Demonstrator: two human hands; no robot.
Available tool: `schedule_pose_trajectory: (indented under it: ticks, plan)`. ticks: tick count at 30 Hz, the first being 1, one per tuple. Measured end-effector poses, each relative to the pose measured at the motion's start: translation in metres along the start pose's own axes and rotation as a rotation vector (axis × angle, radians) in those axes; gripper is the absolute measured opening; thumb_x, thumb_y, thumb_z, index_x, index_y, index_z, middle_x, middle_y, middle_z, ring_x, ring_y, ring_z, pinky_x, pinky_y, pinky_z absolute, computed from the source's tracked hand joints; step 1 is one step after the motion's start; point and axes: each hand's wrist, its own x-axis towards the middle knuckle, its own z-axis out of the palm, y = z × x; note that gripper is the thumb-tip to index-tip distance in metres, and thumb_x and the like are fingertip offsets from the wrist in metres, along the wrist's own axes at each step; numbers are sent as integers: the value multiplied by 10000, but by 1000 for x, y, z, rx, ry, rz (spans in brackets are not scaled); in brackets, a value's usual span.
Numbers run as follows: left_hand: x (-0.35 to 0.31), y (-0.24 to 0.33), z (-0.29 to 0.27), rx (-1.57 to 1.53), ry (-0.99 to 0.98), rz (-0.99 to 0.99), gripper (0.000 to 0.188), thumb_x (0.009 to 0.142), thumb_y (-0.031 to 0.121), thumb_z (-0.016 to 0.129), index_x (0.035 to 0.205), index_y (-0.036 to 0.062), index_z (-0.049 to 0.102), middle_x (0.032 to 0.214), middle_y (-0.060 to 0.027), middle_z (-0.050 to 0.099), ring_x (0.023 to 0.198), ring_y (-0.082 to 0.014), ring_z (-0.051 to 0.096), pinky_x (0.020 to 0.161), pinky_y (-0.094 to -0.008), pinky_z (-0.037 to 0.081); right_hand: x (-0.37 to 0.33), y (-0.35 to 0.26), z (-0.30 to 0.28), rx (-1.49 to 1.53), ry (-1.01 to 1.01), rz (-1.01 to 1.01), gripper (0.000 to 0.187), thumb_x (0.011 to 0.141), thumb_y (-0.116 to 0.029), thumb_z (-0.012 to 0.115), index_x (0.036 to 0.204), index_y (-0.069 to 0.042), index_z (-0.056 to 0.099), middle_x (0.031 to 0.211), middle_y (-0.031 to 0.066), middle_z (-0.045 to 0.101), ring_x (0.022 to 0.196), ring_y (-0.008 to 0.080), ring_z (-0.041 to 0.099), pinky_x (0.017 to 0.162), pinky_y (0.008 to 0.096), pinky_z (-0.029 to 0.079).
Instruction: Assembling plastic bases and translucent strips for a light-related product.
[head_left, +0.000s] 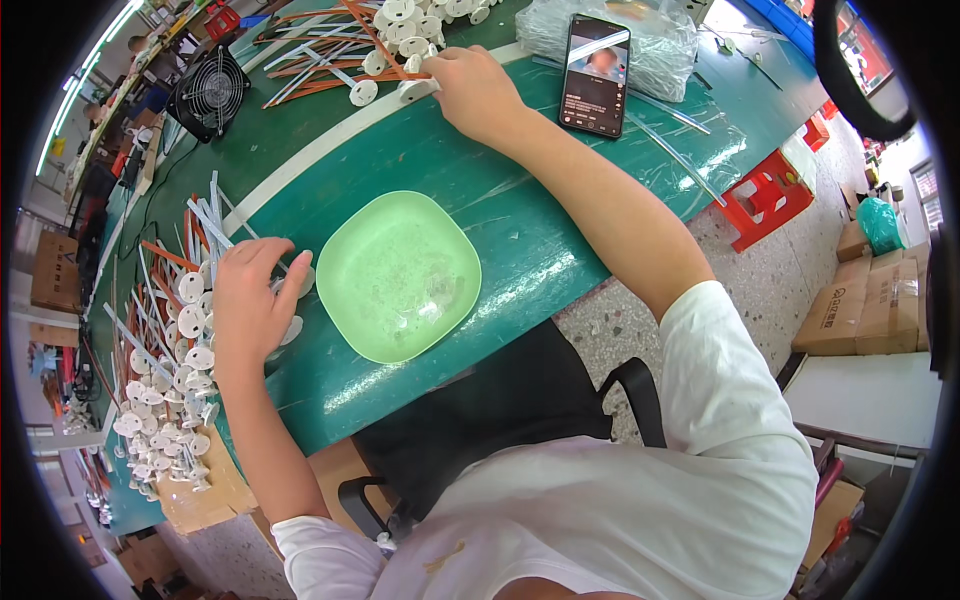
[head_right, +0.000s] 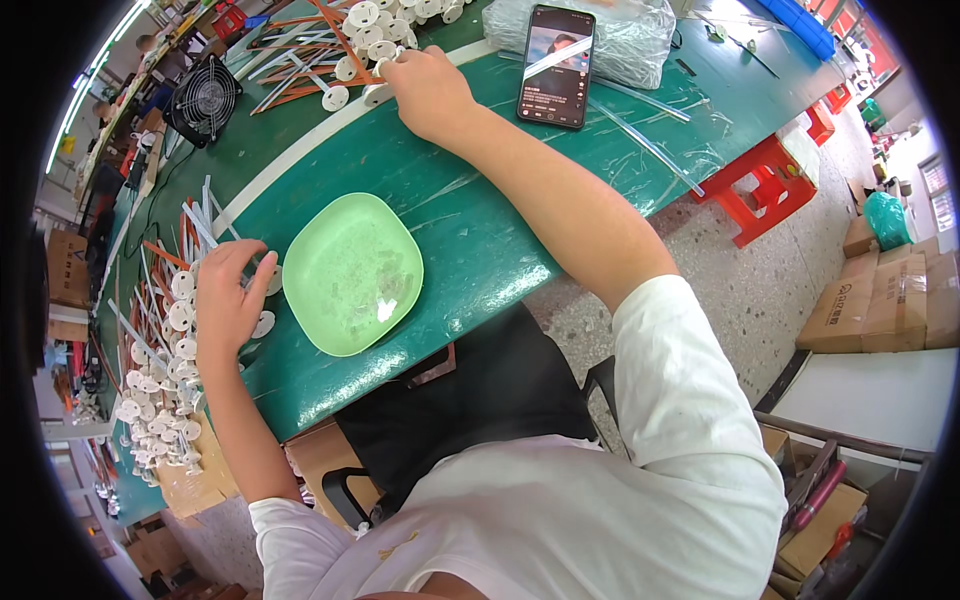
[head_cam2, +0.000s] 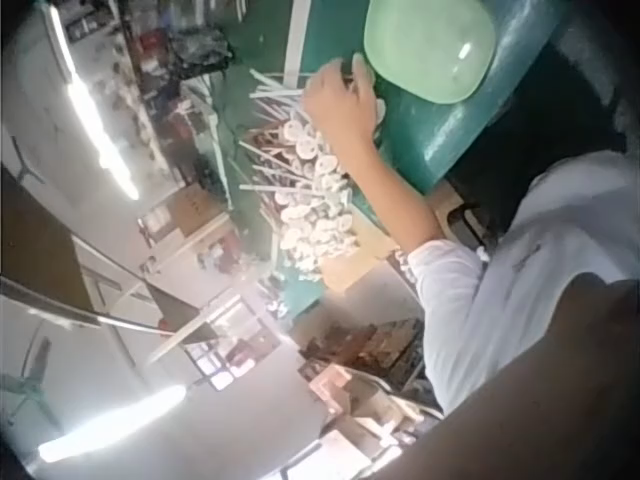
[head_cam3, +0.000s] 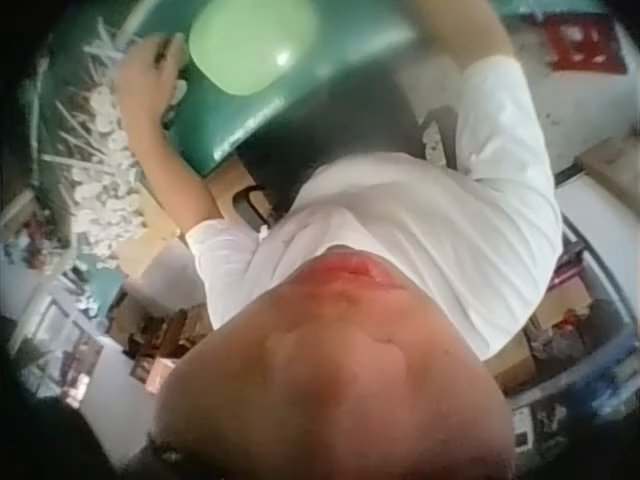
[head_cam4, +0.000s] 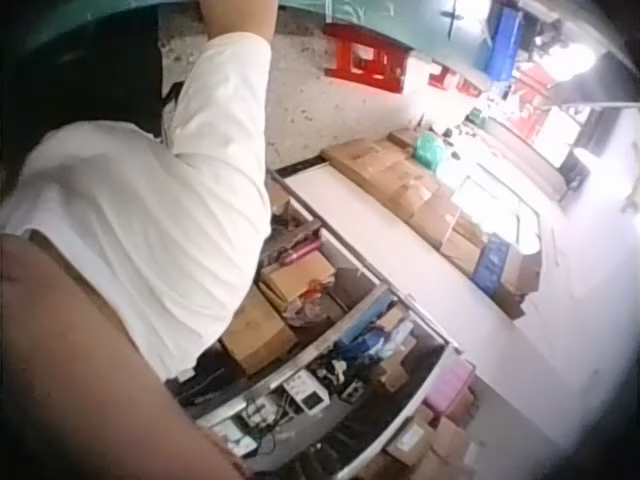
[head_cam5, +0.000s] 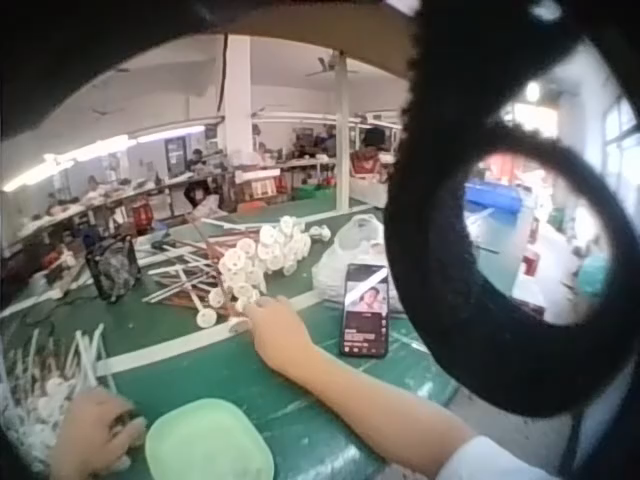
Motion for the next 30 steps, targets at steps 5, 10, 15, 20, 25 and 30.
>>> schedule_pose_trajectory:
  ticks: [5,10,15,20,25,30]
  plan:
    - [-1,-1,1,5,-3,-25,247,875,220,692,944,-17,681,895,-154,689,870,-344,631,812,-423,476,1,-25,-20,256,166,-99,361,707,-190,828,1031,-88,706,943,101,702,906,292,658,788,399,539]
    - [-2,0,-1,24,-47,-77,251,872,216,699,987,-7,685,900,-157,689,879,-352,633,806,-429,481,3,-47,-37,421,485,-188,384,672,-269,889,966,-82,729,923,86,705,773,215,675,653,317,558]
    - [1,6,3,-21,103,-22,261,870,189,701,1064,16,670,893,-157,688,861,-343,638,770,-412,494,-8,-75,-59,663,601,-243,360,658,-229,908,910,-58,714,865,83,676,719,172,662,605,274,546]
    - [-2,8,4,-57,-11,-55,277,868,180,703,1097,29,663,901,-151,687,850,-333,641,764,-411,498,-26,-107,-62,820,576,-478,476,631,-272,941,906,-52,621,884,99,666,696,204,654,596,285,543]
    - [-2,10,6,-6,-9,-11,336,855,157,710,1168,49,653,923,-145,694,814,-321,660,760,-399,514,-39,-117,-59,942,436,-439,434,677,-269,910,849,-51,577,944,103,670,717,201,658,612,294,551]
    - [-4,45,6,-283,236,208,650,766,61,752,1373,4,527,1101,-173,697,883,-289,702,755,-324,541,-44,-124,-56,1069,149,-325,316,726,-123,850,947,-47,638,991,94,676,804,222,659,668,311,552]
